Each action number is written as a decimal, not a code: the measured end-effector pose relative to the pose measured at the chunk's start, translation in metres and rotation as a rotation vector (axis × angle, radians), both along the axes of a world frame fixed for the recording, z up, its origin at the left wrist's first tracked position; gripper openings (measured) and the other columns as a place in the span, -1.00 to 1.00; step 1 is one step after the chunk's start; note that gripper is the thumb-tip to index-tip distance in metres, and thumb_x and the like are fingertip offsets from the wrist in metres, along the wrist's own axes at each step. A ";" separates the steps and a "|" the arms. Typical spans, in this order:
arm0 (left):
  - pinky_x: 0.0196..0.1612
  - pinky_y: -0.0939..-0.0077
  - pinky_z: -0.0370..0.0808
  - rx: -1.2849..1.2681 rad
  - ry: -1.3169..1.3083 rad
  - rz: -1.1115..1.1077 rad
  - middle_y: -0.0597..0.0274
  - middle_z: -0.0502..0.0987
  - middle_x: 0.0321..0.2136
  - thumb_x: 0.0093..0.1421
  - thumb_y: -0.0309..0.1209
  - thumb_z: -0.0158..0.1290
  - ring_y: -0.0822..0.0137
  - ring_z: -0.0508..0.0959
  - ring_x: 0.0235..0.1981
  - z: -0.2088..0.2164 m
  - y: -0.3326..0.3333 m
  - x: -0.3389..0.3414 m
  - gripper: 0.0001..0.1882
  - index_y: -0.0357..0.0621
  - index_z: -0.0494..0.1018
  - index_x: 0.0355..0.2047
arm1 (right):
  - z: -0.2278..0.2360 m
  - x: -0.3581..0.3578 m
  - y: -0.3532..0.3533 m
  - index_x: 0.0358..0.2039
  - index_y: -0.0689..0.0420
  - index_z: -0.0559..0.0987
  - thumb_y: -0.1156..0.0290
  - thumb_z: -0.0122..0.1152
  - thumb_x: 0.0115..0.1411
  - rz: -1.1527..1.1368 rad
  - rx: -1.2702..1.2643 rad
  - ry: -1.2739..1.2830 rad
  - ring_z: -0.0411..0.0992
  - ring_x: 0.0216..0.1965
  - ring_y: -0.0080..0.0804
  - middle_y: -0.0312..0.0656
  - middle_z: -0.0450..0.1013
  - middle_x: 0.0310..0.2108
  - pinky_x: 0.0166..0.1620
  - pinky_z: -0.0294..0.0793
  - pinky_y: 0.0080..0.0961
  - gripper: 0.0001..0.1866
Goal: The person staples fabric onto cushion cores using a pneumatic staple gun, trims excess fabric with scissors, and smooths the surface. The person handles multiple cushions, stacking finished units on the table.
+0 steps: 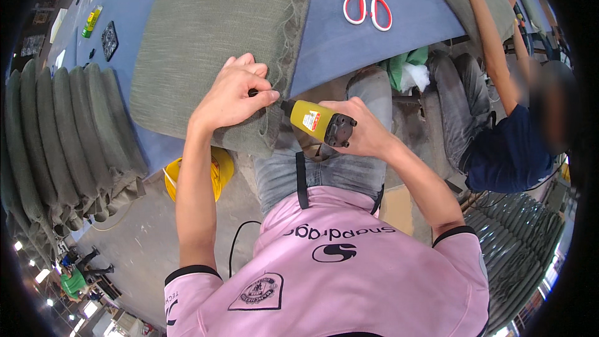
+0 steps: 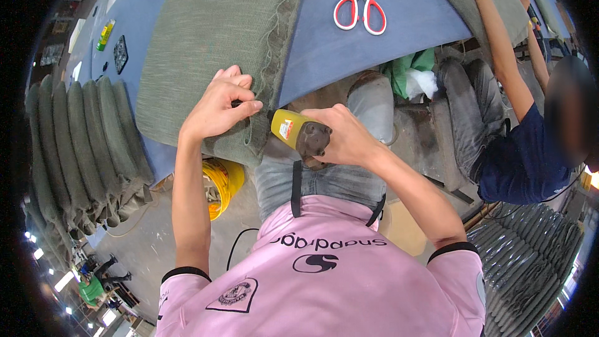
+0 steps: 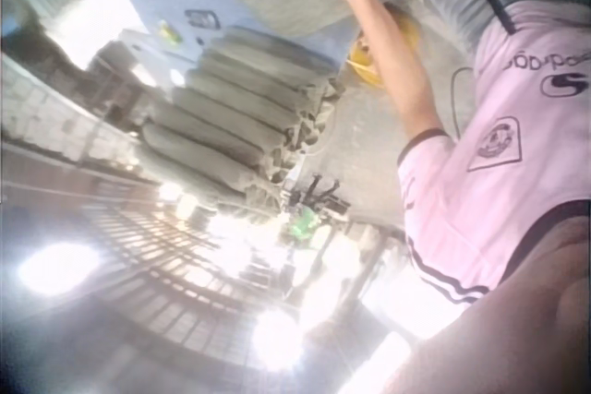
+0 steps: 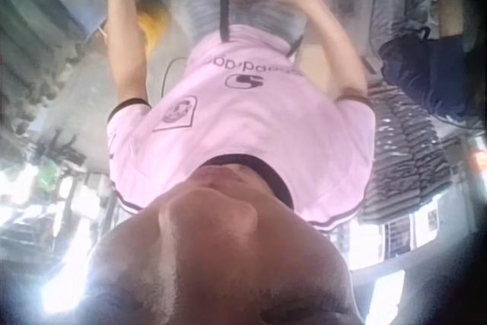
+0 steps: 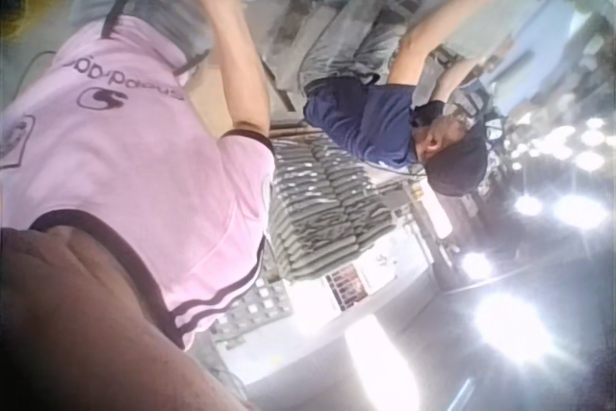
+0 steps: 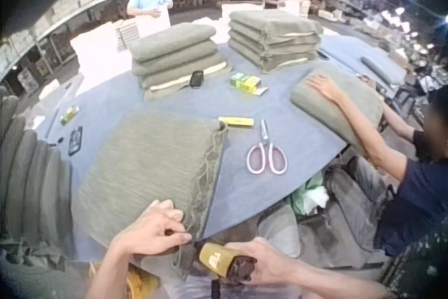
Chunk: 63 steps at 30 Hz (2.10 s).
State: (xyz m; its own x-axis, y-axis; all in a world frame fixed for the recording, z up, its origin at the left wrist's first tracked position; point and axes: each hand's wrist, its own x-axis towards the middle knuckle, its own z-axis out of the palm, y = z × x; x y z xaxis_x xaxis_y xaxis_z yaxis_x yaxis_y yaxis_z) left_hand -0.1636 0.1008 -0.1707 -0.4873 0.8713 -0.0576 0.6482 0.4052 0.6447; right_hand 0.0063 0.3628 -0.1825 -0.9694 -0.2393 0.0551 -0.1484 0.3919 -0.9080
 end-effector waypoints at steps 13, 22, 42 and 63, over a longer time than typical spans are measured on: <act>-0.03 0.21 0.27 -0.099 0.103 0.030 0.25 0.34 -0.50 0.25 -0.15 0.32 0.13 0.32 -0.23 0.016 0.002 0.009 -0.58 -0.12 0.55 -0.65 | -0.032 0.009 -0.002 -0.08 0.11 0.70 0.36 0.62 0.02 0.011 0.168 -0.097 0.56 -0.11 0.26 0.01 0.69 -0.22 0.07 0.58 0.01 -0.57; 0.02 0.22 0.25 -0.140 -0.015 -0.099 0.27 0.30 -0.48 0.24 -0.21 0.30 0.15 0.31 -0.20 0.016 -0.002 -0.004 -0.64 -0.16 0.60 -0.60 | -0.042 0.028 -0.006 -0.07 0.14 0.70 0.39 0.60 0.00 -0.088 0.045 0.108 0.57 -0.23 0.20 0.01 0.67 -0.30 -0.02 0.56 -0.05 -0.56; -0.03 0.19 0.29 -0.022 0.157 0.073 0.25 0.28 -0.49 0.29 -0.22 0.29 0.13 0.30 -0.23 0.007 -0.001 0.020 -0.59 -0.20 0.50 -0.61 | -0.018 0.010 -0.012 -0.20 0.23 0.71 0.34 0.54 0.07 -0.018 0.029 0.020 0.62 -0.20 0.25 0.12 0.68 -0.30 -0.09 0.63 -0.04 -0.68; 0.01 0.20 0.25 0.004 0.014 -0.054 0.27 0.29 -0.47 0.11 -0.29 0.34 0.16 0.28 -0.20 0.002 -0.015 0.016 -0.70 -0.27 0.55 -0.55 | -0.021 0.024 -0.017 0.08 0.16 0.73 0.38 0.64 -0.03 0.005 0.057 -0.143 0.59 -0.11 0.22 0.05 0.70 -0.20 0.12 0.54 -0.08 -0.40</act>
State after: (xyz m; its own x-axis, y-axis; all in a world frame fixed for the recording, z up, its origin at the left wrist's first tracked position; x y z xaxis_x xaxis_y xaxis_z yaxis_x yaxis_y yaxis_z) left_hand -0.1480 0.0854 -0.1682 -0.4401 0.8967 -0.0474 0.6784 0.3666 0.6367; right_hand 0.0300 0.3453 -0.2030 -0.9651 -0.2431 -0.0971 -0.0215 0.4433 -0.8961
